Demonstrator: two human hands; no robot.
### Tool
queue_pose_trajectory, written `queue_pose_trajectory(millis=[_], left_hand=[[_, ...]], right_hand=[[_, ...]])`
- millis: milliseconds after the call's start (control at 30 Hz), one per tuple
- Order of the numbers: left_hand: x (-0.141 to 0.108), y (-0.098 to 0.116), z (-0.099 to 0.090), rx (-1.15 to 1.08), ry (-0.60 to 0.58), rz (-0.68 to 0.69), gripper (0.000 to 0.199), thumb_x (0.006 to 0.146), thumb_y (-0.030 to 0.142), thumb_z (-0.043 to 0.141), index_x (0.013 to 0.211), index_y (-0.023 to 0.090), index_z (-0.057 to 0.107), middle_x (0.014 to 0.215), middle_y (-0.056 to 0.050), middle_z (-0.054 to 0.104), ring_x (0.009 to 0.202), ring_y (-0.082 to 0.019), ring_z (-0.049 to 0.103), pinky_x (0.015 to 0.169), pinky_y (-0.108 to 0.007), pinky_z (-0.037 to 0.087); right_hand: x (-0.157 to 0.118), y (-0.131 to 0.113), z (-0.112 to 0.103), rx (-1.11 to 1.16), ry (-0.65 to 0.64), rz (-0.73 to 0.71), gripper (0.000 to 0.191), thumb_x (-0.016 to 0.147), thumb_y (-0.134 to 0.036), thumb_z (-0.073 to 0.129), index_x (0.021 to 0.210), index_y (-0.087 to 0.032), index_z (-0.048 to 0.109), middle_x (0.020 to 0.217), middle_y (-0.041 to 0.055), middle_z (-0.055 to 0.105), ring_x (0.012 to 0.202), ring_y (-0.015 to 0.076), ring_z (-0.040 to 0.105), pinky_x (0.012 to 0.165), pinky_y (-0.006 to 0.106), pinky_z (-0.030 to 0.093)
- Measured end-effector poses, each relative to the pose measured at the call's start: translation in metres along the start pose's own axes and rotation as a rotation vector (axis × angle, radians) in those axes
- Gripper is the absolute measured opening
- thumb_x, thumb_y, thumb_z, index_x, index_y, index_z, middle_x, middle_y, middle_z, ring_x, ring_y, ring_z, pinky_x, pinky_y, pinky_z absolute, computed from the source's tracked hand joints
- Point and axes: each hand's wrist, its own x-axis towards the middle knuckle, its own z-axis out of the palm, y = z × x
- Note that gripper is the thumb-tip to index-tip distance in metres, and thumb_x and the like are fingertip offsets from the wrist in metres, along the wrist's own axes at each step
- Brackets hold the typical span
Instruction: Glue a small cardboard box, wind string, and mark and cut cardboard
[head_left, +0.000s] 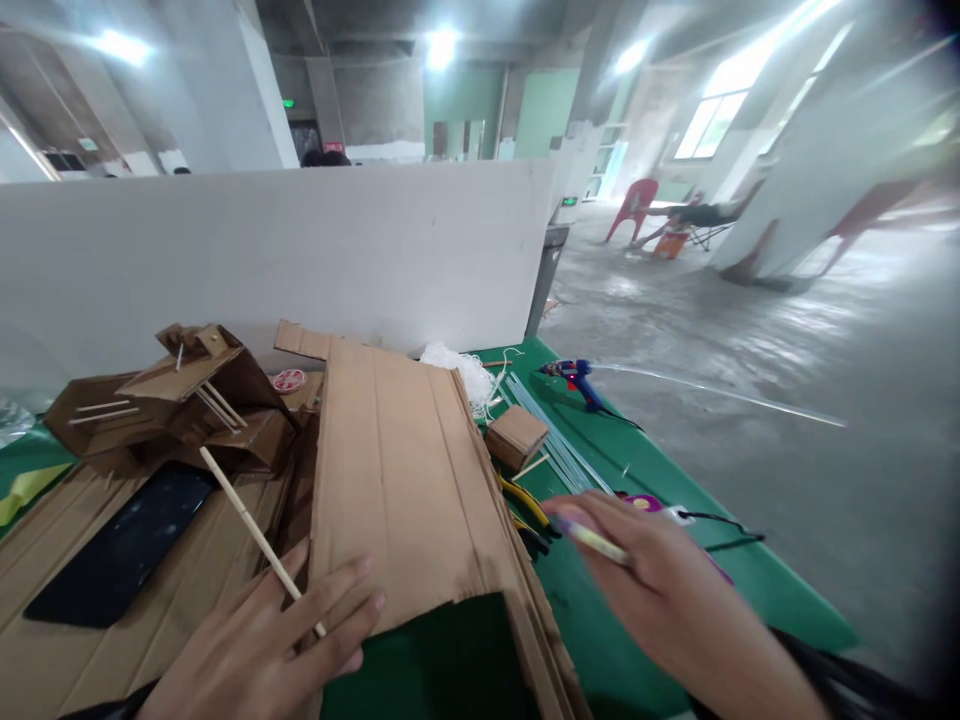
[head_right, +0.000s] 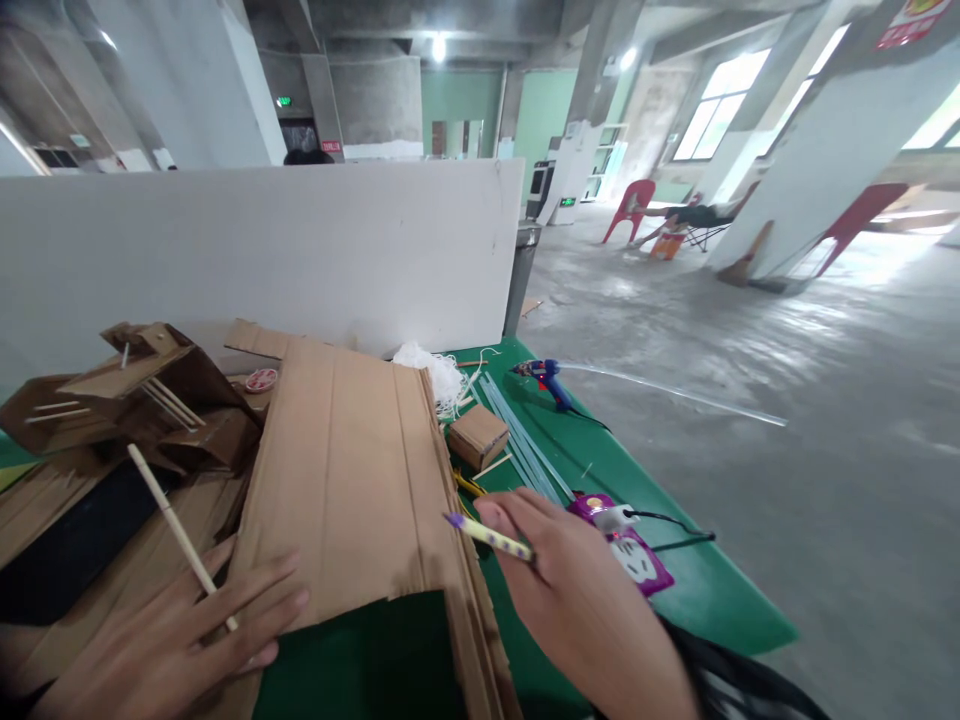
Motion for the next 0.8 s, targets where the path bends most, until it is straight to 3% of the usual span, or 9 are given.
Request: queue_pose_trajectory(millis=[100, 167, 267, 433, 567, 667, 800], left_hand=[[-0.005, 0.004, 0.006, -0.019, -0.003, 0.000, 0.042, 0.098, 0.036, 0.045, 0.139, 0.045, 0.045, 0.144, 0.010, 0.051, 0.115, -0.027, 0.061, 0.081, -0.035, 0.058], [-0.006, 0.007, 0.009, -0.060, 0.023, -0.044, 0.042, 0.098, 0.032, 0.046, 0.137, 0.046, 0.048, 0.140, 0.008, 0.056, 0.115, -0.027, 0.061, 0.087, -0.038, 0.055], [-0.004, 0.011, 0.009, -0.134, 0.124, -0.105, 0.040, 0.096, 0.028, 0.050, 0.131, 0.046, 0.054, 0.128, 0.007, 0.065, 0.118, -0.025, 0.060, 0.096, -0.037, 0.050], [0.002, 0.007, 0.003, -0.149, 0.202, -0.076, 0.033, 0.098, 0.028, 0.046, 0.126, 0.040, 0.059, 0.122, 0.004, 0.069, 0.104, -0.018, 0.065, 0.100, -0.035, 0.046], [0.002, 0.008, 0.005, -0.113, 0.148, 0.064, 0.036, 0.098, 0.029, 0.047, 0.130, 0.039, 0.056, 0.125, 0.004, 0.067, 0.095, -0.016, 0.066, 0.086, -0.028, 0.051], [0.001, 0.020, 0.011, -0.171, 0.085, 0.037, 0.037, 0.097, 0.029, 0.048, 0.131, 0.041, 0.055, 0.128, 0.003, 0.065, 0.090, -0.018, 0.066, 0.080, -0.031, 0.052], [0.005, 0.034, 0.019, -0.290, 0.150, 0.005, 0.033, 0.095, 0.031, 0.052, 0.126, 0.039, 0.061, 0.122, 0.002, 0.067, 0.085, -0.019, 0.065, 0.078, -0.036, 0.052]], right_hand=[[0.014, 0.018, 0.032, -0.073, -0.195, 0.162, 0.028, 0.098, -0.033, 0.035, 0.098, -0.020, 0.060, 0.089, 0.0097, 0.070, 0.084, 0.0298, 0.067, 0.073, 0.043, 0.049], [0.013, 0.026, 0.050, -0.008, -0.219, 0.226, 0.028, 0.098, -0.038, 0.035, 0.107, -0.020, 0.055, 0.085, 0.0075, 0.070, 0.081, 0.0286, 0.068, 0.072, 0.041, 0.049], [0.009, 0.030, 0.063, 0.141, -0.184, 0.216, 0.031, 0.098, -0.045, 0.034, 0.101, -0.022, 0.054, 0.083, 0.0050, 0.069, 0.078, 0.0247, 0.067, 0.072, 0.036, 0.051], [0.018, 0.038, 0.059, 0.319, -0.061, 0.082, 0.031, 0.097, -0.048, 0.039, 0.095, -0.022, 0.056, 0.091, 0.0050, 0.067, 0.100, 0.0233, 0.063, 0.086, 0.030, 0.052], [0.031, 0.049, 0.048, 0.240, -0.134, 0.057, 0.031, 0.098, -0.046, 0.038, 0.092, -0.021, 0.054, 0.087, 0.0040, 0.063, 0.088, 0.0212, 0.061, 0.084, 0.029, 0.051], [0.037, 0.056, 0.041, 0.148, -0.190, 0.044, 0.029, 0.098, -0.044, 0.038, 0.093, -0.021, 0.055, 0.084, 0.0034, 0.062, 0.091, 0.0221, 0.061, 0.086, 0.032, 0.050], [0.037, 0.065, 0.037, 0.086, -0.214, 0.040, 0.029, 0.098, -0.044, 0.038, 0.092, -0.021, 0.056, 0.081, 0.0034, 0.063, 0.097, 0.0239, 0.061, 0.086, 0.034, 0.051]])
